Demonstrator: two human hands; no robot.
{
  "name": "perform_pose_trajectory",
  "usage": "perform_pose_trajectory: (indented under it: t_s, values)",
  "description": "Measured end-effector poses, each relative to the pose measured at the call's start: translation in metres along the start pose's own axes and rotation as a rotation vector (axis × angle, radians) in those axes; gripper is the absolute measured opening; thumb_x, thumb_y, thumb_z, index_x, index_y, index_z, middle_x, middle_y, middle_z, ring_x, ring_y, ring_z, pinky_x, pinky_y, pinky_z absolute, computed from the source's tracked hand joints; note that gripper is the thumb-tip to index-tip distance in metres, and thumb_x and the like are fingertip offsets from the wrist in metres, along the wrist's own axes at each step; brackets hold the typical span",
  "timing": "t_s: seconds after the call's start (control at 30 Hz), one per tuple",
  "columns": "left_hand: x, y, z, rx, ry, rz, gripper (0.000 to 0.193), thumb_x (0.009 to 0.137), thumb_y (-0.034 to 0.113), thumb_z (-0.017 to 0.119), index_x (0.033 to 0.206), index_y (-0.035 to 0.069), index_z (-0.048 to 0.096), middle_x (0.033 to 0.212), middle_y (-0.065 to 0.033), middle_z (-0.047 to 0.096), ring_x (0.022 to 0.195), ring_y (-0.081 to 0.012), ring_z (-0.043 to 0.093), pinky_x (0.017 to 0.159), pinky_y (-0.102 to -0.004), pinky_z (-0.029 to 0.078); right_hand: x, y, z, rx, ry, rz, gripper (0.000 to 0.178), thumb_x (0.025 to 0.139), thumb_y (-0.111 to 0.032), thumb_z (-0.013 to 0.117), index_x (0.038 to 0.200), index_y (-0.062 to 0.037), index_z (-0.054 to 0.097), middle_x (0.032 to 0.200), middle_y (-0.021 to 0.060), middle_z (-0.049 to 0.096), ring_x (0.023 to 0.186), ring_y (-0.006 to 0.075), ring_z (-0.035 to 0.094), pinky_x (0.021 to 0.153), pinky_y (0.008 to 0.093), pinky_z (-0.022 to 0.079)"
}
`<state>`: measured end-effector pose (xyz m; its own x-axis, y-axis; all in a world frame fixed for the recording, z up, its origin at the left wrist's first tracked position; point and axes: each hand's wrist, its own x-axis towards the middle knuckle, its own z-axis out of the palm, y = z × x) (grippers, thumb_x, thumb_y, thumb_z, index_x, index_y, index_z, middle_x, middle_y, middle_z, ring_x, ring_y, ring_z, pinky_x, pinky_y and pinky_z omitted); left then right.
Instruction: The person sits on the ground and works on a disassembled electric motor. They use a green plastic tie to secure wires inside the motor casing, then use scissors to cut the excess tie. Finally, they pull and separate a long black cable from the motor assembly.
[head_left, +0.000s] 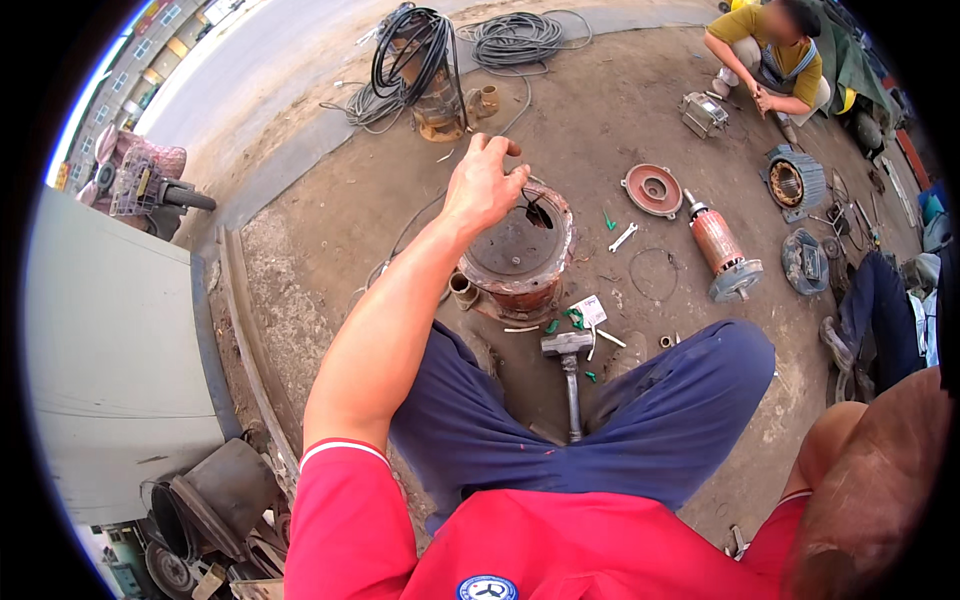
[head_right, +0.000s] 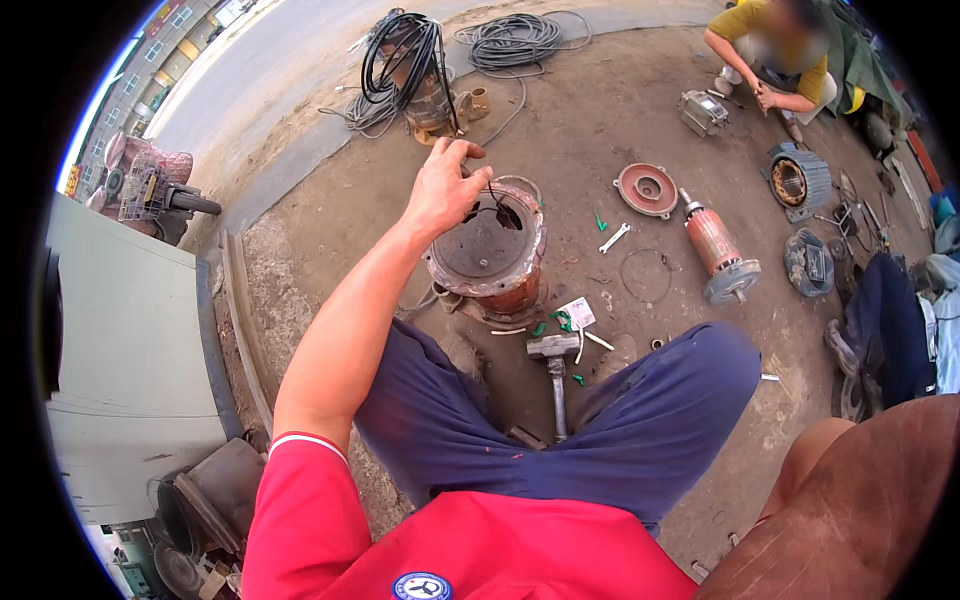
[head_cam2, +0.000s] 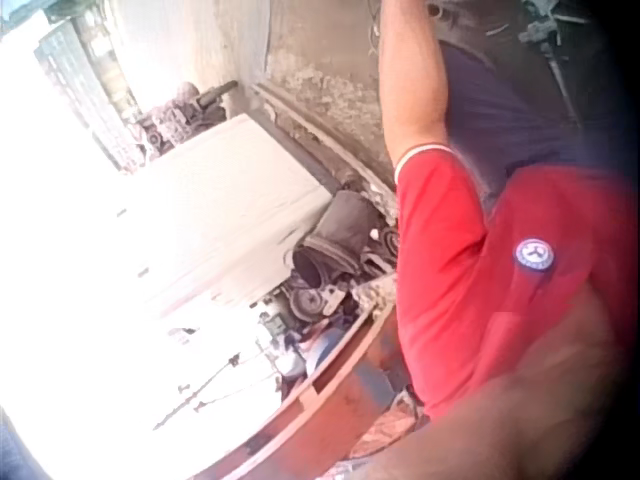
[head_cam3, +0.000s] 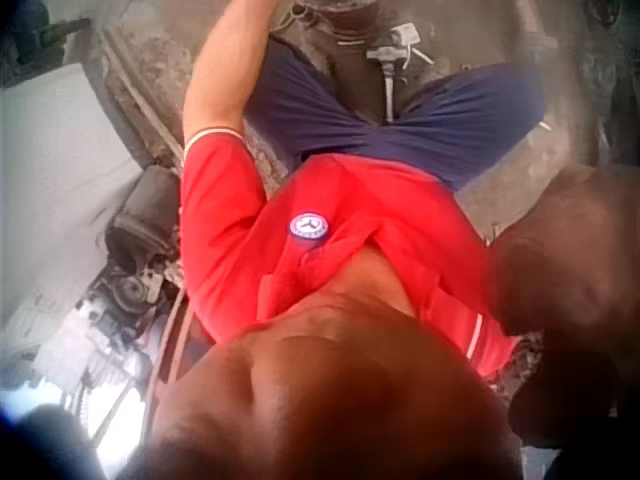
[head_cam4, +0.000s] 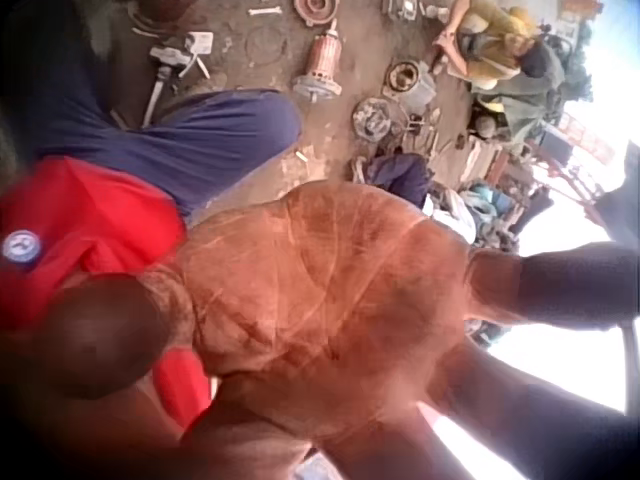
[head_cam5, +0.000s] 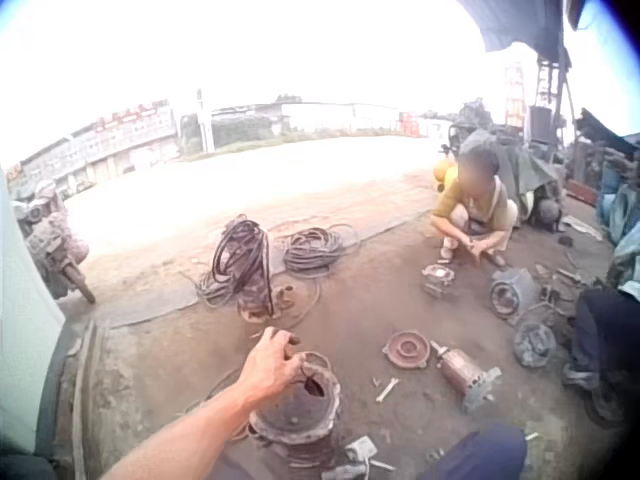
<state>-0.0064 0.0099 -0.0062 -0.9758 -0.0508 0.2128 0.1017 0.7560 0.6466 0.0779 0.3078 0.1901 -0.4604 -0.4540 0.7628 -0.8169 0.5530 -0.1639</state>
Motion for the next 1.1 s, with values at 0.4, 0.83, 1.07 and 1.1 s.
perform_pose_trajectory:
  t_s: [0.4,0.83,1.07,1.1]
  values:
    - [-0.001,-0.003,-0.018,-0.16,0.079,-0.066,0.03,0.088,0.014,0.069,0.113,-0.001,0.061,0.114,-0.0109,0.055,0.086,-0.0201,0.063,0.078,-0.0346,0.052,-0.061,0.037,0.052,0.077,-0.234,0.268,0.035,0.091,-0.006,0.062,0.126,-0.001,0.059,0.139,0.0263,0.048,0.131,0.0369,0.049,0.107,0.0472,0.043]
    - [0.009,-0.018,-0.018,-0.117,0.098,-0.081,0.037,0.091,0.026,0.069,0.118,0.002,0.063,0.121,-0.0147,0.057,0.091,-0.0247,0.067,0.087,-0.0392,0.053,-0.072,0.026,0.047,0.113,-0.157,0.271,0.039,0.089,-0.005,0.065,0.127,-0.0007,0.059,0.138,0.0242,0.05,0.129,0.0348,0.051,0.105,0.0447,0.047]
    - [0.016,-0.027,-0.021,-0.067,0.134,-0.004,0.039,0.09,0.028,0.069,0.118,0.002,0.065,0.115,-0.0164,0.062,0.094,-0.0267,0.067,0.089,-0.0387,0.052,-0.067,0.013,0.027,0.163,0.012,0.187,0.042,0.087,-0.005,0.067,0.128,-0.0005,0.059,0.138,0.0231,0.051,0.128,0.0337,0.052,0.104,0.0434,0.048]
    - [0.018,-0.024,-0.019,-0.075,0.099,-0.009,0.037,0.09,0.028,0.069,0.115,0.001,0.066,0.111,-0.0164,0.064,0.093,-0.0269,0.067,0.089,-0.0385,0.052,-0.071,0.012,0.022,0.169,0.05,0.185,0.042,0.087,-0.005,0.067,0.128,-0.0004,0.059,0.138,0.0229,0.051,0.128,0.0335,0.052,0.104,0.0432,0.048]
